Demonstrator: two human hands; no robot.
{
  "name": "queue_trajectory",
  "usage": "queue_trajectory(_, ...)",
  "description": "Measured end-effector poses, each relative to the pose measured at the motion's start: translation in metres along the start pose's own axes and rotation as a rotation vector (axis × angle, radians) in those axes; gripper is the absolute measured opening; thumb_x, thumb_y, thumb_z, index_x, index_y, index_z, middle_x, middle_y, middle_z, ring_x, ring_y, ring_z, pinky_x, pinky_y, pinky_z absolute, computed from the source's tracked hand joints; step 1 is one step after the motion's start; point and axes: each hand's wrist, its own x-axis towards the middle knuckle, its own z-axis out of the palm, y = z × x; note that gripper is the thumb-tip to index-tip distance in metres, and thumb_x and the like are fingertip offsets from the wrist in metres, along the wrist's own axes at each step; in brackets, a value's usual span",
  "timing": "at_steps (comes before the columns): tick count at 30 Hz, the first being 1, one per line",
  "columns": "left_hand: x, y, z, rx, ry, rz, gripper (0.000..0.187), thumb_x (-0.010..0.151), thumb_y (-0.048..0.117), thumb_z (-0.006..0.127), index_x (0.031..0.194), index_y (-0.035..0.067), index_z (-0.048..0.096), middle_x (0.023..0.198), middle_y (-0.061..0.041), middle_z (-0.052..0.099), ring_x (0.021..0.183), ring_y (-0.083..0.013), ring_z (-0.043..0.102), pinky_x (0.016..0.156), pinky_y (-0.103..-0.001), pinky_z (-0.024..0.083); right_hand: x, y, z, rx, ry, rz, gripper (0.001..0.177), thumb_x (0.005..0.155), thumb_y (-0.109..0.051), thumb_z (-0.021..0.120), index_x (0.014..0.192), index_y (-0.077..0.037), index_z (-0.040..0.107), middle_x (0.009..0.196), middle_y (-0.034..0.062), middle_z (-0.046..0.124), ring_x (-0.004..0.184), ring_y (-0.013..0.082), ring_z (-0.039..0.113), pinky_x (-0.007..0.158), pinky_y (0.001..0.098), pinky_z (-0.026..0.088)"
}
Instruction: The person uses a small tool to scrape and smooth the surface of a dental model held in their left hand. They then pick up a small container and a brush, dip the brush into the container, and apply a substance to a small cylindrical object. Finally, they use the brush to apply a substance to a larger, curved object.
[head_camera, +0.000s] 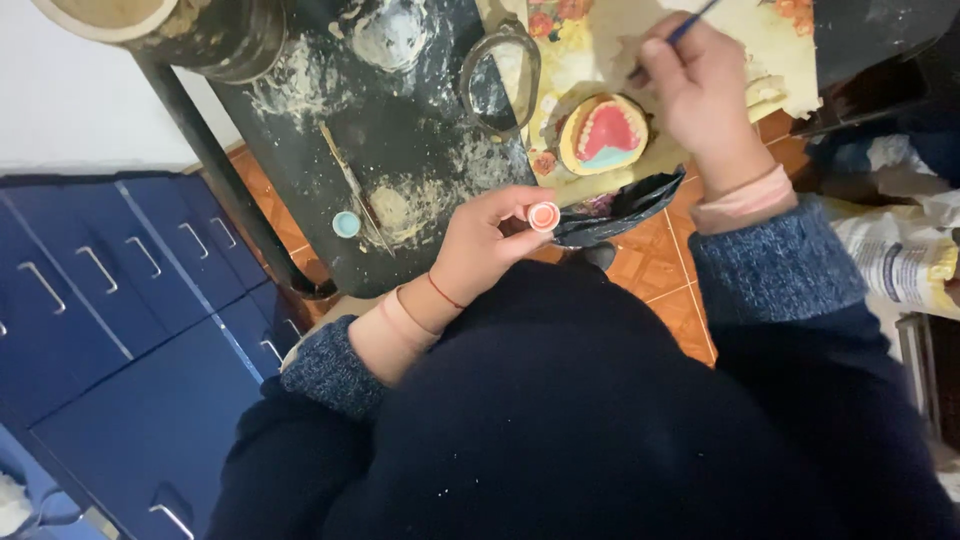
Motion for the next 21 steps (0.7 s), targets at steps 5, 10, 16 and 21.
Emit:
queue_trajectory(5, 0.003, 0.001, 0.003, 0.044, -0.042, 0.029, 0.031, 0.089, 0.006, 0.079, 0.12, 0.005, 0.071, 0.101, 0.001, 0.074, 0.089, -0.0048, 0.068, 0.081, -0.023, 0.058, -0.022, 0.019, -0.003, 0.18, 0.123, 0.001, 0.013, 0.119, -0.008, 0.056, 0.11, 0.002, 0.058, 0.097, 0.0012, 0.064, 0.088, 0.011, 0.067, 0.081, 0.0273, 0.057)
queue_trajectory(10, 0.005, 0.005, 0.008, -0.024, -0.097, -0.019, 0.033, 0.09, 0.006, 0.077, 0.122, 0.005, 0.07, 0.101, 0.001, 0.073, 0.088, -0.0048, 0.068, 0.079, -0.022, 0.057, -0.047, 0.031, -0.004, 0.238, 0.294, 0.112, 0.012, 0.115, -0.007, 0.058, 0.108, 0.001, 0.061, 0.093, 0.0006, 0.067, 0.083, 0.0092, 0.064, 0.077, 0.0259, 0.053)
queue_trajectory(16, 0.009, 0.002, 0.013, -0.086, -0.114, -0.105, 0.037, 0.089, 0.005, 0.077, 0.124, 0.007, 0.07, 0.096, 0.001, 0.071, 0.078, -0.0047, 0.066, 0.071, -0.022, 0.057, -0.066, 0.015, -0.005, 0.24, 0.349, 0.074, 0.013, 0.114, -0.007, 0.056, 0.105, 0.001, 0.06, 0.093, 0.0016, 0.069, 0.086, 0.0097, 0.069, 0.079, 0.0256, 0.057)
queue_trajectory(21, 0.012, 0.011, 0.02, 0.144, -0.112, -0.01, 0.035, 0.088, 0.001, 0.078, 0.122, 0.005, 0.071, 0.094, 0.0, 0.072, 0.077, -0.0054, 0.068, 0.069, -0.021, 0.057, -0.087, 0.024, -0.005, 0.298, 0.354, 0.153, 0.015, 0.111, -0.006, 0.056, 0.098, 0.001, 0.06, 0.093, 0.0023, 0.068, 0.085, 0.0092, 0.065, 0.08, 0.0272, 0.056)
